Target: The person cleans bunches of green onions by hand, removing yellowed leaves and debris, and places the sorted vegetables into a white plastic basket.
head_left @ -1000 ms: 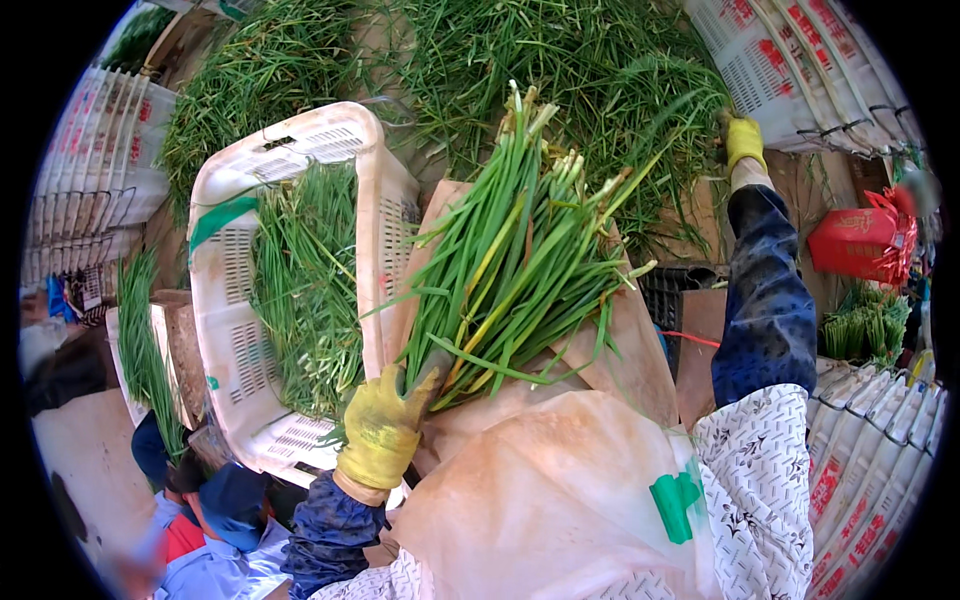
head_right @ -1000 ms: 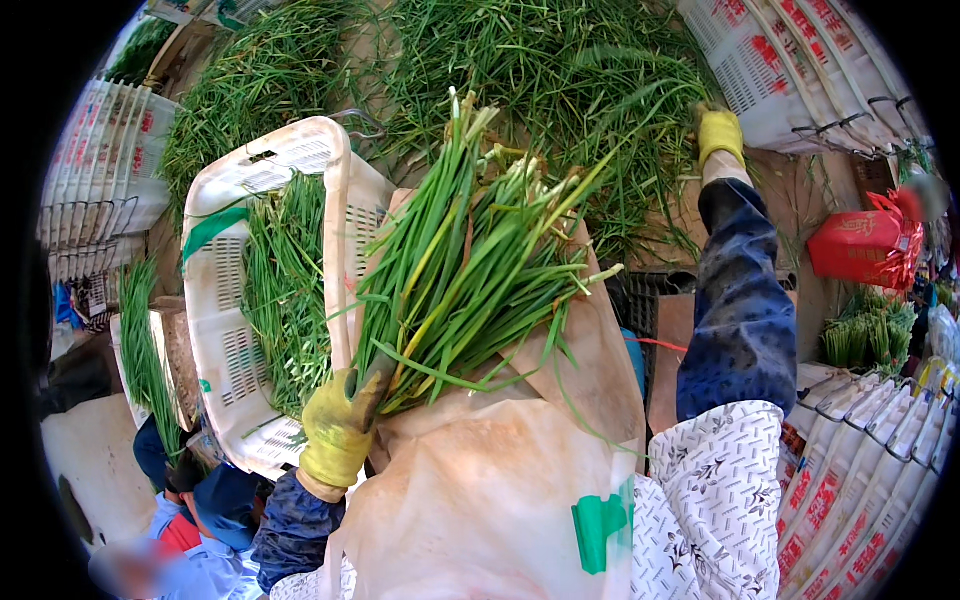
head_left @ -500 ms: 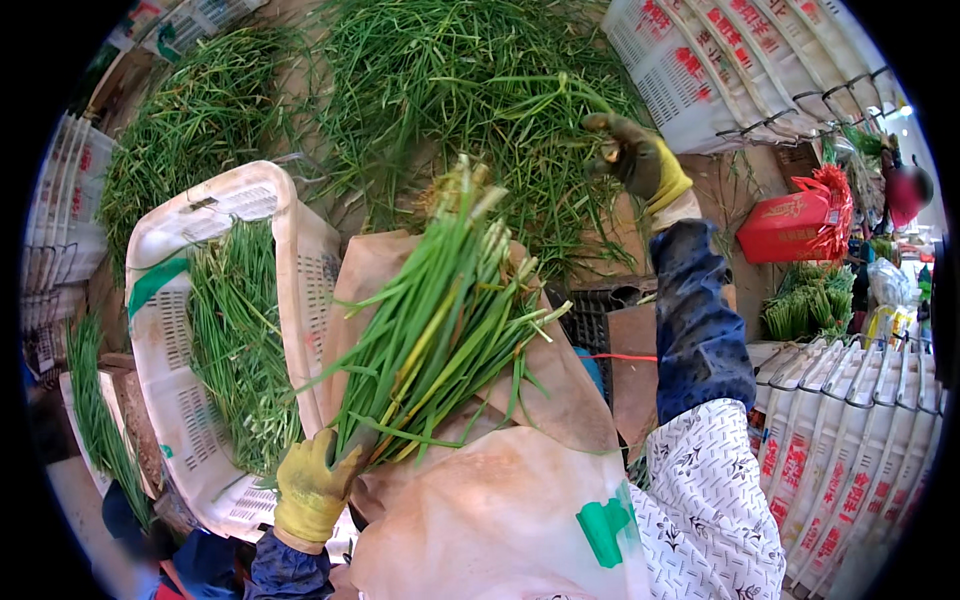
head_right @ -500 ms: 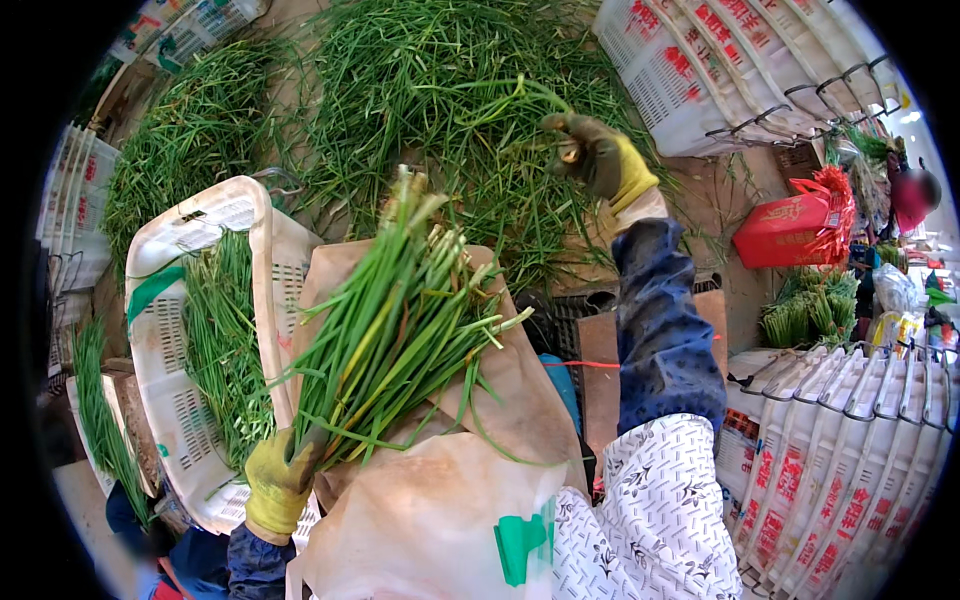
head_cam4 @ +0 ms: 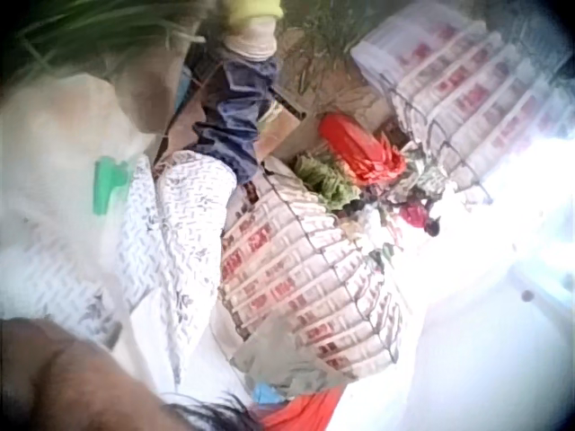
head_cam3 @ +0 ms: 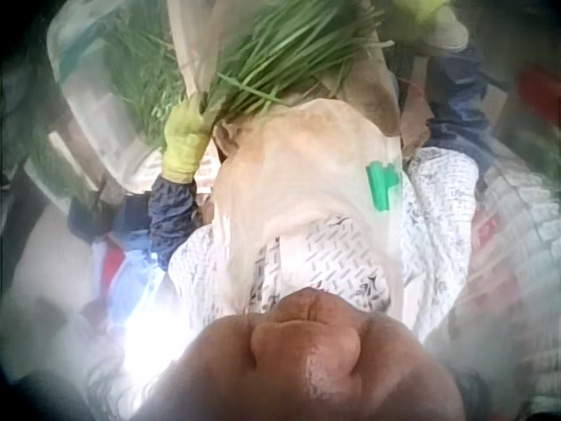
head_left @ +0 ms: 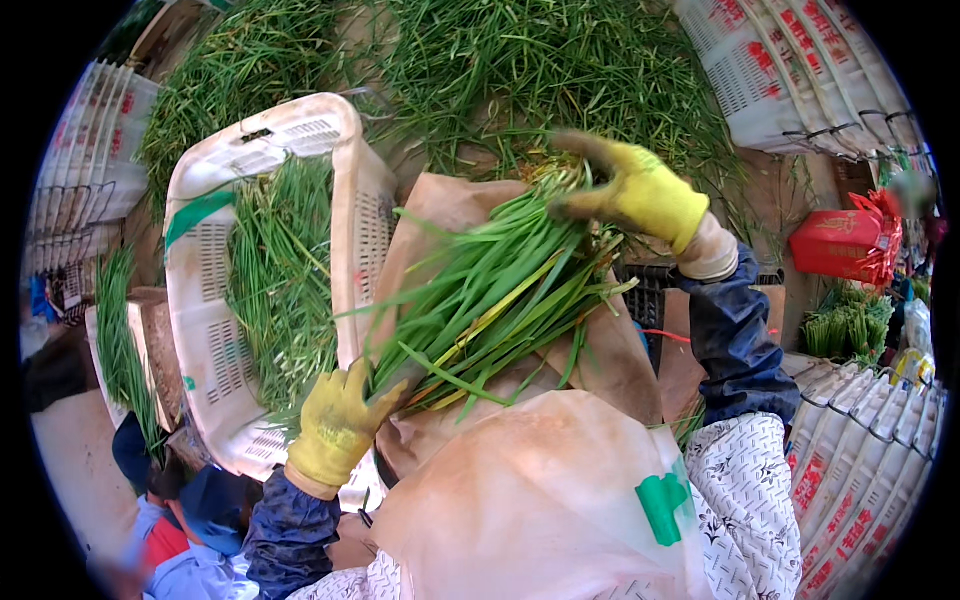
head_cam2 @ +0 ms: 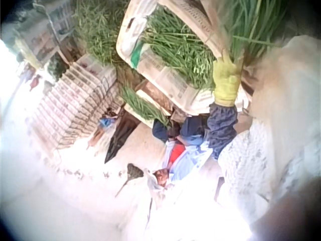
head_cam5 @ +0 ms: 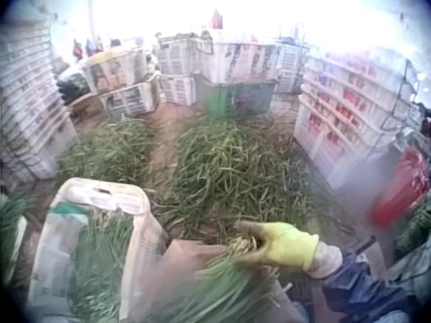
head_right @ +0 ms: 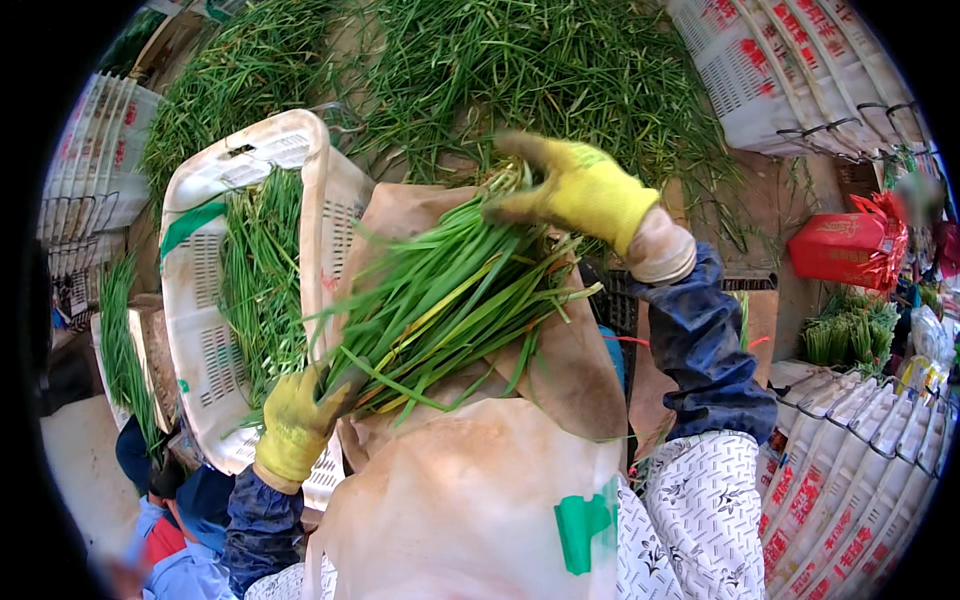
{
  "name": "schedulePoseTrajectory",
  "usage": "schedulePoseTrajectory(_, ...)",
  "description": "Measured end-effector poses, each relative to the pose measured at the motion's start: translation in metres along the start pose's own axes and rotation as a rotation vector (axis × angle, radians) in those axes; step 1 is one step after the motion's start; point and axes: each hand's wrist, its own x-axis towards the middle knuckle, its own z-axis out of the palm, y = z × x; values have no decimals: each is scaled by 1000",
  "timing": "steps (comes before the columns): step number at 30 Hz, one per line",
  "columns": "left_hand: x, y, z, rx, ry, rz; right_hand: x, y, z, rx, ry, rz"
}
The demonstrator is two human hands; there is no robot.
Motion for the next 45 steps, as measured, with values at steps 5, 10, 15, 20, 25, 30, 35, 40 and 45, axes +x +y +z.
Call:
schedulePoseTrajectory(5,-9,0,15,-77,30,-47,8,18,-38,539,559,227)
schedulePoseTrajectory(10,-9,3,29,-263,19,-185,-22,-23,-20,-409,57,104)
schedulePoseTrajectory(15,8,13,21,-827,320,-301,-2,-57,38,-254,-170,23)
schedulePoseTrajectory(20,7,14,41,-1016,404,-666,1,-42,55,555,-54,-63)
schedulePoseTrajectory(25,-11,21,42,-969,257,-669,6,-10,22,1394,-142,-38)
schedulePoseTrajectory(30,-5,18,43,-859,224,-535,26,109,-92,311,589,205)
schedulePoseTrajectory(35,-7,23,42,-835,162,-582,75,-16,6,-403,346,-58)
schedulePoseTrajectory(40,-5,23,47,-729,237,-417,141,-71,63,-399,-485,137)
schedulePoseTrajectory(45,-15,24,53,-524,329,-304,147,-56,106,430,-392,-144)
